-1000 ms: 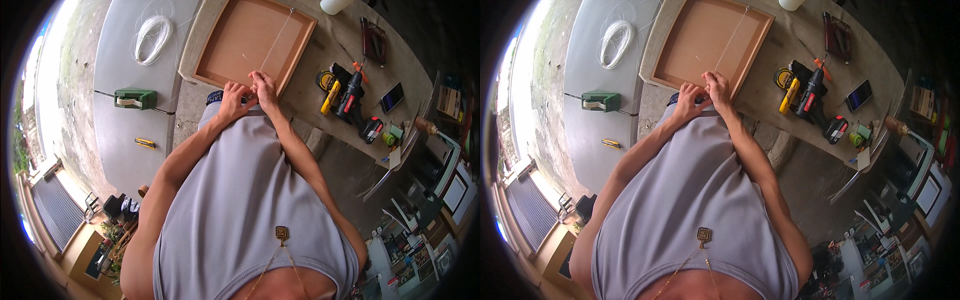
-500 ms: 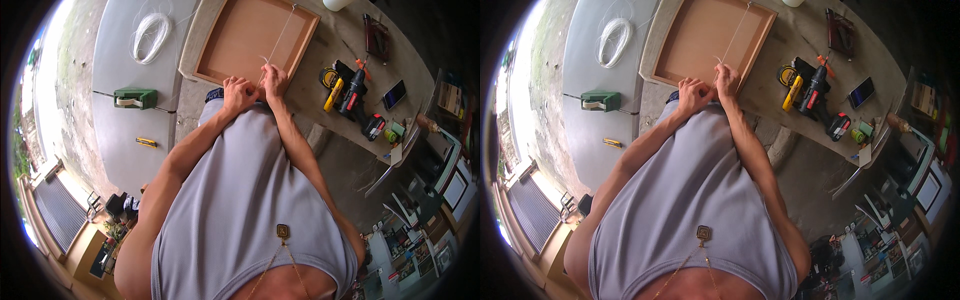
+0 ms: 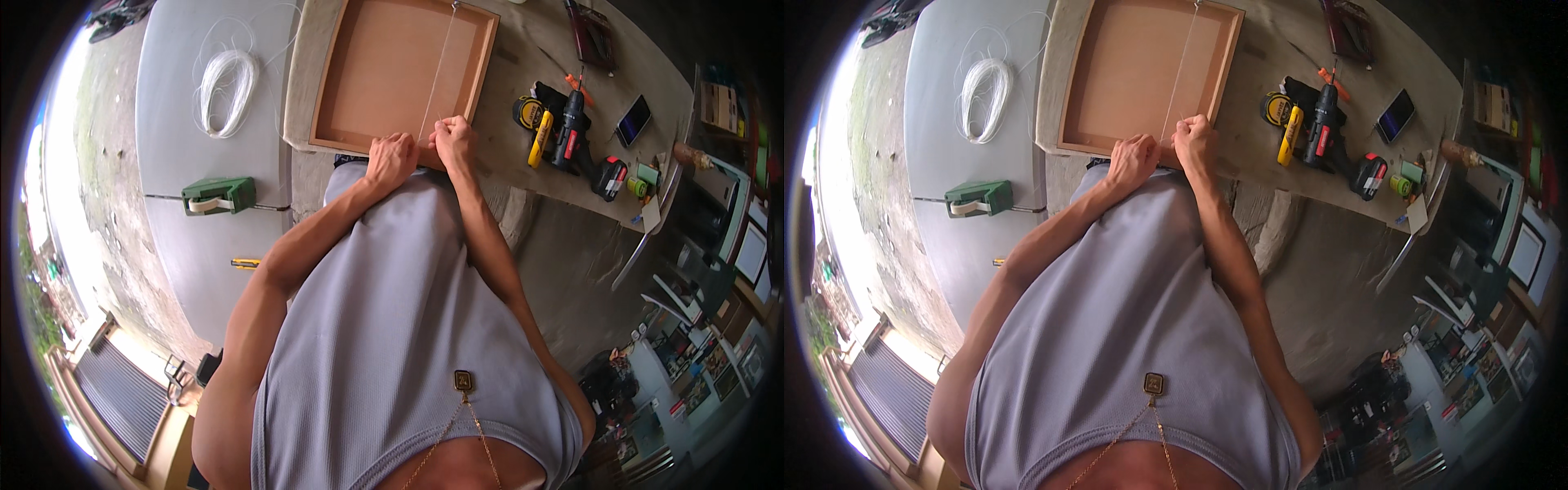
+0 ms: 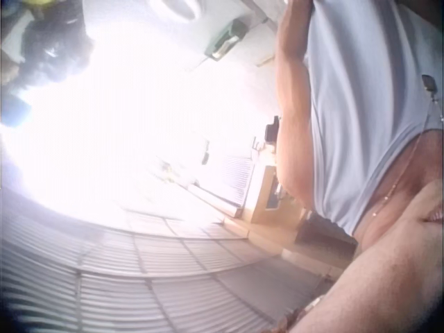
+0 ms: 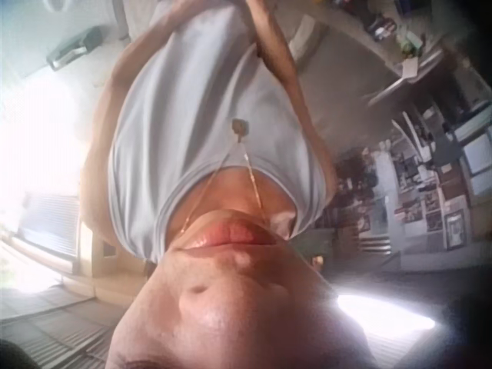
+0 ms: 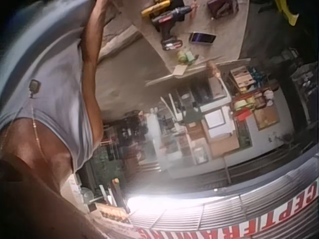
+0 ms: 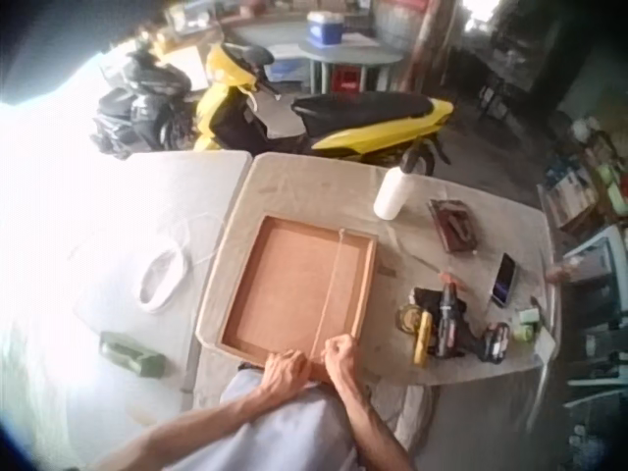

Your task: The person installs a hanging wire on a wooden picture frame. They cut a length of wire, thread it through pre-drilled holes on the frame, and tie knots to secure it. The person then carries the frame into a shop area and places it on a stack of other frames.

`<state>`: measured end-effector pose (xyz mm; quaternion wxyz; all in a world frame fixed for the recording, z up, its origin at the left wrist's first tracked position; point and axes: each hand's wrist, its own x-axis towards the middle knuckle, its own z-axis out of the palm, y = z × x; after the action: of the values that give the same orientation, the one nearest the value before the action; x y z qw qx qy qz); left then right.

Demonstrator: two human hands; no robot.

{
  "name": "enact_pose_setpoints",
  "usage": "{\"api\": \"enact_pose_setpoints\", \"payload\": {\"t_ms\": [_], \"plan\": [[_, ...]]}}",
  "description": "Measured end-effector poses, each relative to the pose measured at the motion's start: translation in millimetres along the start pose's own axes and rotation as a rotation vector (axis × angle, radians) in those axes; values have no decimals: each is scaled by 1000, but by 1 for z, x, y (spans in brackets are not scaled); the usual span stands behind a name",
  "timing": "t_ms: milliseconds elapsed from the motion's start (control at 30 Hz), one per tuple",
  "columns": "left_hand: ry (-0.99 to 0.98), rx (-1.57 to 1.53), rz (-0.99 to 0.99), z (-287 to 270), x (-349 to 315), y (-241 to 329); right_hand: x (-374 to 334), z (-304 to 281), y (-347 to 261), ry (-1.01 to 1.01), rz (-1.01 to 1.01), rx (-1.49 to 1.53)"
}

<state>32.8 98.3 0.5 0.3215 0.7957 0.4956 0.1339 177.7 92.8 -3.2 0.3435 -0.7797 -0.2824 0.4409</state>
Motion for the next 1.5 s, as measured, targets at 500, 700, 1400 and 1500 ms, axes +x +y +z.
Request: {"api": "enact_pose_setpoints", "payload": {"t_ms": [500, 700, 1400, 1500], "plan": [[-110, -159, 184, -8, 9, -17, -3, -5, -4, -328, 212, 237], [-43, -426, 165, 0, 6, -30, -31, 5, 9, -66, -584, -97], [37, -331, 300, -3, 2, -22, -74, -37, 40, -346, -592, 72], [20, -186, 528, -6, 2, -22, -55, -33, 34, -396, -221, 673]]}}
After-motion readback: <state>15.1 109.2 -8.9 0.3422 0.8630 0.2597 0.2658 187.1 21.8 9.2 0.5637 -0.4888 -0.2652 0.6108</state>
